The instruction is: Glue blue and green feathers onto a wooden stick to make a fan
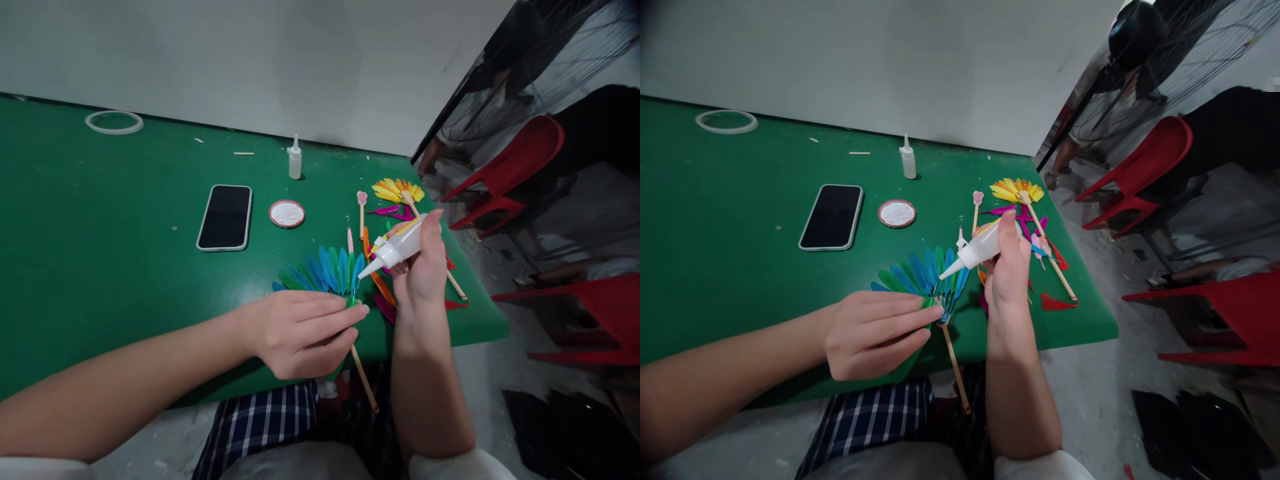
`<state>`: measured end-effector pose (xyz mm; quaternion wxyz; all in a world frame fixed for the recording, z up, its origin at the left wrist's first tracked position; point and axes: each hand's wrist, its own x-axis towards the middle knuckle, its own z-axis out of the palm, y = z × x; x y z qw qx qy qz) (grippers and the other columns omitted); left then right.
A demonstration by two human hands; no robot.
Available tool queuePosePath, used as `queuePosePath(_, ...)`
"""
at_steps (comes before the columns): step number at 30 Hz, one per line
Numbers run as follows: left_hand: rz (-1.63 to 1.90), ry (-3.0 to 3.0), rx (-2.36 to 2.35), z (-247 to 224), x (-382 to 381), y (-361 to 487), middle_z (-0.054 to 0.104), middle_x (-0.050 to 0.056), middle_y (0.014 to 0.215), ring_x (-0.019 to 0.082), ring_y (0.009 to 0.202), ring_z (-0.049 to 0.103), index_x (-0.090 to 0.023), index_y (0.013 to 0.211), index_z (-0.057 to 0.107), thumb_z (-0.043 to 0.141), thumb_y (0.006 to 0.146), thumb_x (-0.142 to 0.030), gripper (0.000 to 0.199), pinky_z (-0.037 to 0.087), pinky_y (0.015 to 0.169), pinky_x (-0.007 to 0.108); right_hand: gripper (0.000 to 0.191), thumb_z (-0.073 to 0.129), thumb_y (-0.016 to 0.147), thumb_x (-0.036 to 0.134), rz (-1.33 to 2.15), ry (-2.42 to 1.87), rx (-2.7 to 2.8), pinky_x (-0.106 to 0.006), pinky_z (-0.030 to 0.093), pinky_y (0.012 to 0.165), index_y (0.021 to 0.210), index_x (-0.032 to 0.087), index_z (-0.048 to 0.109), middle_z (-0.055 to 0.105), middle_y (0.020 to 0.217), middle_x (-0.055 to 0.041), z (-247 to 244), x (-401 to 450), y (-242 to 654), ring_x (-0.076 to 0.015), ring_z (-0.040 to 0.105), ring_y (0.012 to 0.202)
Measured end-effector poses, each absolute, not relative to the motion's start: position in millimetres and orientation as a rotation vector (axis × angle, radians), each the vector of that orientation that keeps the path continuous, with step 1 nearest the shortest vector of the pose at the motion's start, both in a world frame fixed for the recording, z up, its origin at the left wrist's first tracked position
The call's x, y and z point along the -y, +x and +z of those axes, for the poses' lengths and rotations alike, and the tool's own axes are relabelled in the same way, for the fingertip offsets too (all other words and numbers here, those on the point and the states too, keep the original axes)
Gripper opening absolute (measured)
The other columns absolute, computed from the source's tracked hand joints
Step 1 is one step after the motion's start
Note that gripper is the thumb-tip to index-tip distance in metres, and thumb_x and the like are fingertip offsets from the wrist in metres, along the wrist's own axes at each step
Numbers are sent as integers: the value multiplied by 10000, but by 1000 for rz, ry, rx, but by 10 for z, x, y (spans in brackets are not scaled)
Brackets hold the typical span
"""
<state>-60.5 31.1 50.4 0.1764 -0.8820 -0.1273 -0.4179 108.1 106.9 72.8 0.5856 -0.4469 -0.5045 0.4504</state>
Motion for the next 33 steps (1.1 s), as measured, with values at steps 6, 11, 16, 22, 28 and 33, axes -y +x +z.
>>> queuePosePath(6,-1230,-2524,354,518,-313,-599,667,109,939,170,814,643,-110,815,633,566,720,-163,128,536,762,236,438,351,762,606,1054,-1023,1156,-201,273,338,677,194,471,487,578,10,717,-1070,1084,-69,417,401)
queuePosePath(11,-1180,-2507,373,530,-314,-602,669,82,943,148,822,638,-134,814,630,539,741,-177,125,538,743,219,418,355,771,588,1053,-987,1161,-207,301,353,684,197,474,489,589,8,694,-1080,1094,-74,435,414)
queuePosePath(16,-1173,-2497,363,551,-318,-597,677,81,915,145,770,647,-134,794,636,547,726,-175,120,542,724,215,414,386,760,585,1088,-999,1116,-200,305,357,661,193,474,484,570,15,717,-1070,1082,-69,427,415)
queuePosePath(22,-1207,-2499,363,543,-318,-584,679,86,903,148,759,649,-124,791,636,547,711,-169,127,543,706,222,427,427,739,585,1116,-965,1054,-197,273,340,614,181,486,465,517,31,739,-1060,1054,-59,386,380)
queuePosePath(28,-1172,-2531,365,506,-331,-603,674,89,919,157,749,651,-123,804,635,525,725,-180,147,548,679,233,366,414,785,491,1089,-836,1038,-228,417,490,583,198,501,517,566,24,798,-1055,1054,-88,513,512)
queuePosePath(33,-1134,-2549,384,468,-343,-613,676,90,910,157,741,651,-132,802,630,506,757,-175,139,550,652,235,190,480,782,363,1232,-708,1075,-321,461,751,674,209,507,516,563,51,806,-1072,1087,-101,557,615)
